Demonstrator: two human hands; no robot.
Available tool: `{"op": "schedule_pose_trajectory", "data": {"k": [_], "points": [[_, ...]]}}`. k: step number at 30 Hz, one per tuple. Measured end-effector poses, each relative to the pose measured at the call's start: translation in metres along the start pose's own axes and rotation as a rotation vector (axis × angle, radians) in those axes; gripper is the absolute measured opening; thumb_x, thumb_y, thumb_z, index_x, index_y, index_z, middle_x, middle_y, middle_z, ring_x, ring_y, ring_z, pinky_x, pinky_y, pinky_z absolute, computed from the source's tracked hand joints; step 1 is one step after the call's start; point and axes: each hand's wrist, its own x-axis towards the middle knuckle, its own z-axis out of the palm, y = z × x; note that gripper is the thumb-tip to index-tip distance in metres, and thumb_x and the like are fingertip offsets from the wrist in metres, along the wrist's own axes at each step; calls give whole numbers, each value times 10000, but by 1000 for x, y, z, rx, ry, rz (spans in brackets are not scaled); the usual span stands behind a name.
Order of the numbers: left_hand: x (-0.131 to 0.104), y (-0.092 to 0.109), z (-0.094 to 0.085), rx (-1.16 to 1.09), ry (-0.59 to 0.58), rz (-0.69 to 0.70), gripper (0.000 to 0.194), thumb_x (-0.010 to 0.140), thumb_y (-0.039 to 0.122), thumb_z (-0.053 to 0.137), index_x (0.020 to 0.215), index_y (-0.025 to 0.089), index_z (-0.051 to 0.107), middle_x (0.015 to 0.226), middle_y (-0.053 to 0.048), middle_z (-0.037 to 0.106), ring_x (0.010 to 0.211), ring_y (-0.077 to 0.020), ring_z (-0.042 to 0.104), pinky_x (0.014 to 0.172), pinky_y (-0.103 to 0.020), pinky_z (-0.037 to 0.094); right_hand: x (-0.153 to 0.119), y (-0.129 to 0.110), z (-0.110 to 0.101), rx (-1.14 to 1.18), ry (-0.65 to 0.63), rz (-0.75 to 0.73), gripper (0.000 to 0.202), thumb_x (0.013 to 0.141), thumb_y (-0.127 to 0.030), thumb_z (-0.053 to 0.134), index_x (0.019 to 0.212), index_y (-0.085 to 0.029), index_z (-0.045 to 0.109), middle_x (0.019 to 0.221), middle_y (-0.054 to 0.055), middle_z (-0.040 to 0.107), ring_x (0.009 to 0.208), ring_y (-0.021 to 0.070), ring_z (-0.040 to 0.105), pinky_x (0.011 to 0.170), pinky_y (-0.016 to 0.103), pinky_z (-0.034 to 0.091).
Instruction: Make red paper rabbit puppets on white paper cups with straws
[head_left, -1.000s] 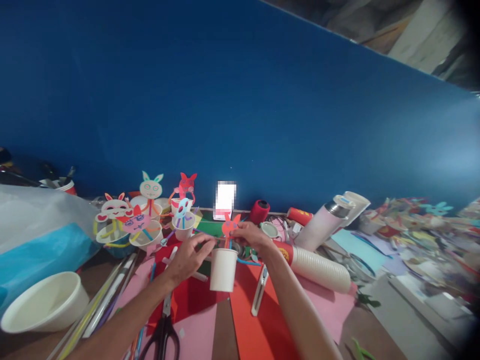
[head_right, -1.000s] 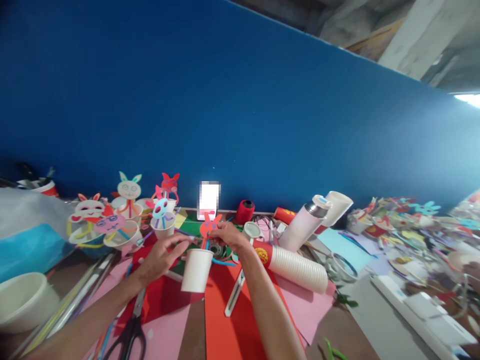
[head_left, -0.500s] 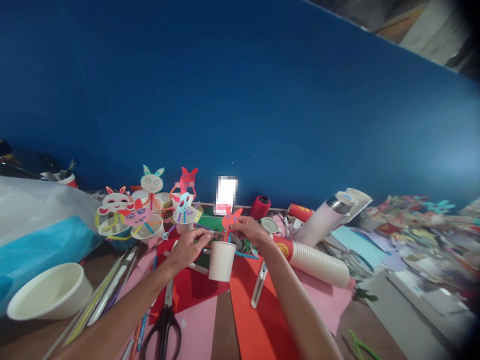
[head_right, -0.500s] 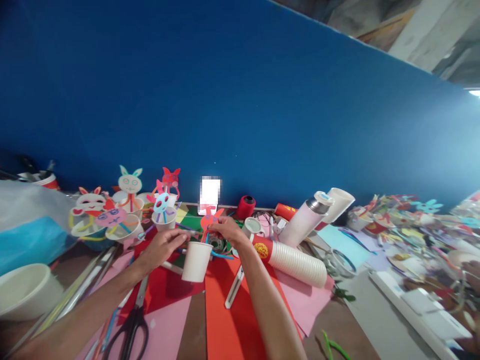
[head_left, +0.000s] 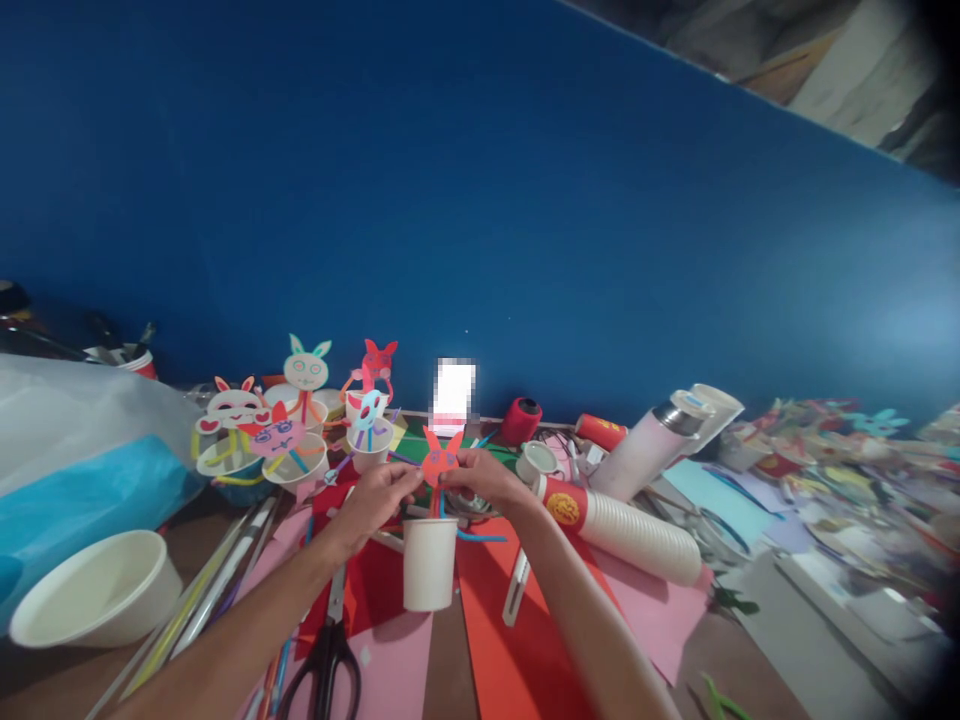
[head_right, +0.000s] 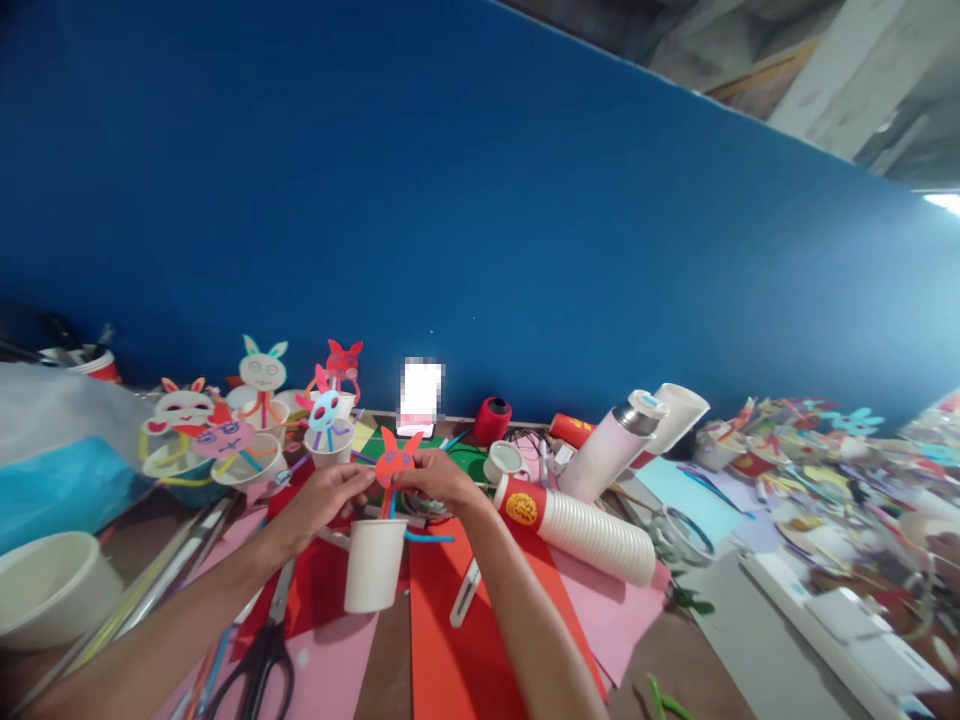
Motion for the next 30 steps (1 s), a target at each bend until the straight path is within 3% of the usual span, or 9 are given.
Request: {"op": "schedule_pose_trajectory", "data": {"k": [4,10,21,30], "points": [[-3,2,0,-69,-60,-59,299,695,439,528,707,148,594,489,54,477,389,-58,359,389,-178,224,-2,-3,7,41,-71,-13,107,615,-242,605,625,-137,590,465,-60,479,393,39,343,398,176,232],[-6,6,1,-39,-57,-82,248,657,381,572,726,145,606,421,74,411,371,-65,338,376,-186,193,-2,0,12,44,-85,-13,119,620,-260,614,641,-146,587,438,-72,441,378,42,320,392,182,226],[-2,-1,1,-88,-41,-132,160,627,303,569,606,148,537,429,67,457,370,-58,375,386,-174,249,1,5,14,61,-106,28,111,629,-244,610,672,-147,578,447,-69,441,372,39,318,384,179,233],[0,-7,3,-113,-33,-118,162,646,307,552,616,148,551,418,65,458,368,-61,382,383,-182,258,2,11,14,31,-114,-12,215,638,-349,641,634,-151,558,445,-65,443,372,42,326,376,179,228]]}}
